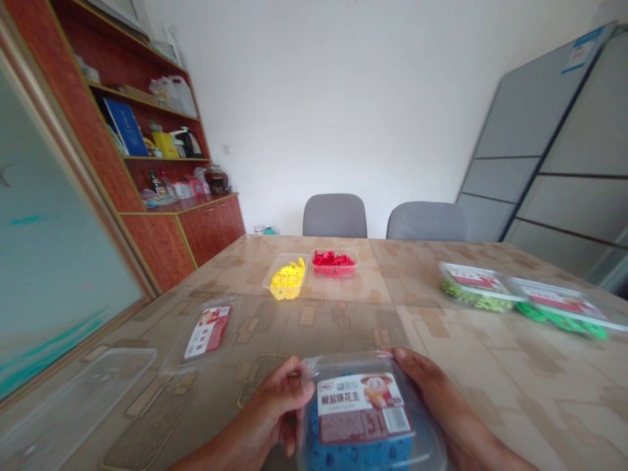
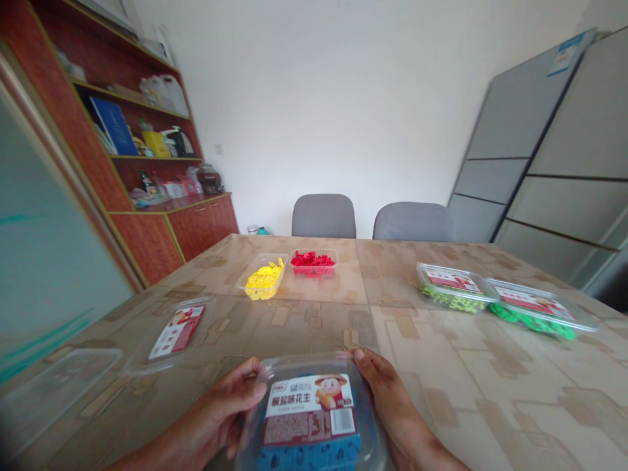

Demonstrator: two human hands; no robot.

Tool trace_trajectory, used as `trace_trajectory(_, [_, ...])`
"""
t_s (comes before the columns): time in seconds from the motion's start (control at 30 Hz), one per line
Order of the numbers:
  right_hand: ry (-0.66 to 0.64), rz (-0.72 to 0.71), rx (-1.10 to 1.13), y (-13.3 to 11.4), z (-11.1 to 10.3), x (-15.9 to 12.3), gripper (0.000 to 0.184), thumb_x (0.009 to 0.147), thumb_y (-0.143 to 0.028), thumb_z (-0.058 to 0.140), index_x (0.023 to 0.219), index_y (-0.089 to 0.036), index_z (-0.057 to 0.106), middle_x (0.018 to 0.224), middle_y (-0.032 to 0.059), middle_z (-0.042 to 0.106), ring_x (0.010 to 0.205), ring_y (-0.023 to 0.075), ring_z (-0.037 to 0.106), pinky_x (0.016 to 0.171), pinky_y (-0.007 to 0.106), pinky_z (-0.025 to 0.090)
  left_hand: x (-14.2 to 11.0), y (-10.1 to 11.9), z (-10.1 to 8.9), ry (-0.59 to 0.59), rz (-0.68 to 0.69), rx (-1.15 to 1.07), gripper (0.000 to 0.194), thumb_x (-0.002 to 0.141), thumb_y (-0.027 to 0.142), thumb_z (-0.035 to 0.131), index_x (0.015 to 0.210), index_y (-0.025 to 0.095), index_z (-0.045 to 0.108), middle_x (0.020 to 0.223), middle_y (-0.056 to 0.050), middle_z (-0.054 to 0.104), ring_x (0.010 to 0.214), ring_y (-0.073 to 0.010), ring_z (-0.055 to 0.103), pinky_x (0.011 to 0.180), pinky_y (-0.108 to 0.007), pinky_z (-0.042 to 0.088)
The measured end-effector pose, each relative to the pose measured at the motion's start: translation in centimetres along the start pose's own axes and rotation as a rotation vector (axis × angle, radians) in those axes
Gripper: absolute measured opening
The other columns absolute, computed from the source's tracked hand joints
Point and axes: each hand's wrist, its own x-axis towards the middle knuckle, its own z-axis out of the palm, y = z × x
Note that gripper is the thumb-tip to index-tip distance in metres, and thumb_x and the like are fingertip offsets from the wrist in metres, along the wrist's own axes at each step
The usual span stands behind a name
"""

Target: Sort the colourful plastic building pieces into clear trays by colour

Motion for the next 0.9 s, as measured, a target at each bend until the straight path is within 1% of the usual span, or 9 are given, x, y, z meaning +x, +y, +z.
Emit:
trace_trajectory(0.1, [-0.007,0.000,0.053,0.1,-0.1,0.3,0.035,0.075,-0.050,0.067,0.087,-0.018,0.068,0.073,0.0037,0.074,0.070,0.0236,0.070,0.064,0.032,0.052,0.2,-0.2,-0.3,-0.023,-0.011,0.017,0.055,0.061,0.060,0.074,0.084,0.022,0.042,0.048,0.005,0.059,0.028,-0.0096,0.048,0.027,-0.015,0.032])
trace_trajectory(0.2, [0.045,-0.021,0.065,0.4,-0.4,0.8,0.036,0.071,-0.047,0.072,0.093,-0.018,0.066,0.077,0.0021,0.074,0.070,0.0214,0.069,0.064,0.029,0.052,0.4,-0.4,-0.4,-0.048,0.002,0.016,0.055,0.060,0.059,0.075,0.083,0.022,0.042,0.051,0.004,0.062,0.029,-0.0101,0.051,0.028,-0.015,0.034])
trace_trajectory(0.37, [0.116,-0.010,0.067,1.5,-0.6,1.8,0.049,0.066,-0.047,0.074,0.105,-0.021,0.061,0.059,-0.0028,0.069,0.053,0.0190,0.066,0.049,0.025,0.047,0.4,-0.3,-0.1,-0.054,0.038,-0.043,0.055,0.060,0.060,0.075,0.081,0.022,0.041,0.048,0.006,0.057,0.028,-0.0088,0.048,0.027,-0.014,0.033])
trace_trajectory(0.47, [0.127,-0.038,0.047,1.5,-0.5,1.7,0.046,0.064,-0.050,0.074,0.098,-0.021,0.063,0.057,-0.0032,0.068,0.051,0.0170,0.064,0.047,0.023,0.045,-0.4,0.7,0.2,-0.064,-0.004,0.030,0.054,0.062,0.061,0.074,0.084,0.022,0.043,0.050,0.006,0.057,0.031,-0.0073,0.046,0.029,-0.013,0.033])
trace_trajectory(0.53, [0.143,-0.041,0.018,1.1,-0.2,1.4,0.045,0.062,-0.053,0.075,0.091,-0.020,0.065,0.059,-0.0022,0.069,0.052,0.0168,0.064,0.048,0.023,0.046,-1.2,1.7,0.5,-0.057,-0.010,0.123,0.049,0.070,0.061,0.069,0.086,0.021,0.046,0.057,0.004,0.060,0.038,-0.0079,0.051,0.032,-0.013,0.035])
trace_trajectory(0.63, [0.161,-0.032,-0.031,0.5,0.1,1.0,0.049,0.059,-0.059,0.075,0.087,-0.020,0.067,0.064,-0.0015,0.070,0.056,0.0175,0.064,0.051,0.024,0.048,-2.1,3.0,0.8,-0.001,0.048,0.260,0.041,0.084,0.059,0.054,0.085,0.019,0.052,0.068,0.001,0.060,0.055,-0.0110,0.059,0.040,-0.014,0.041])
trace_trajectory(0.7, [0.146,-0.031,-0.058,0.3,0.1,0.9,0.050,0.060,-0.061,0.073,0.088,-0.021,0.067,0.065,-0.0022,0.070,0.059,0.0177,0.065,0.054,0.024,0.049,-2.2,3.4,0.9,0.044,0.091,0.318,0.042,0.084,0.059,0.054,0.084,0.018,0.053,0.066,0.001,0.057,0.057,-0.0116,0.058,0.040,-0.015,0.042])
trace_trajectory(0.77, [0.134,-0.035,-0.078,0.3,-0.1,0.9,0.050,0.062,-0.063,0.072,0.090,-0.021,0.067,0.066,-0.0027,0.069,0.062,0.0181,0.065,0.057,0.025,0.050,-1.9,3.3,0.9,0.069,0.104,0.321,0.043,0.077,0.059,0.061,0.082,0.017,0.053,0.060,0.004,0.054,0.050,-0.0104,0.053,0.037,-0.015,0.040])
trace_trajectory(0.9, [0.157,0.001,-0.092,0.2,-0.3,0.8,0.045,0.067,-0.059,0.070,0.089,-0.021,0.069,0.073,0.0002,0.072,0.067,0.0199,0.066,0.062,0.027,0.051,-1.5,2.5,0.8,0.079,0.083,0.171,0.035,0.078,0.052,0.063,0.078,0.018,0.052,0.054,0.005,0.053,0.043,-0.0082,0.047,0.036,-0.015,0.037])
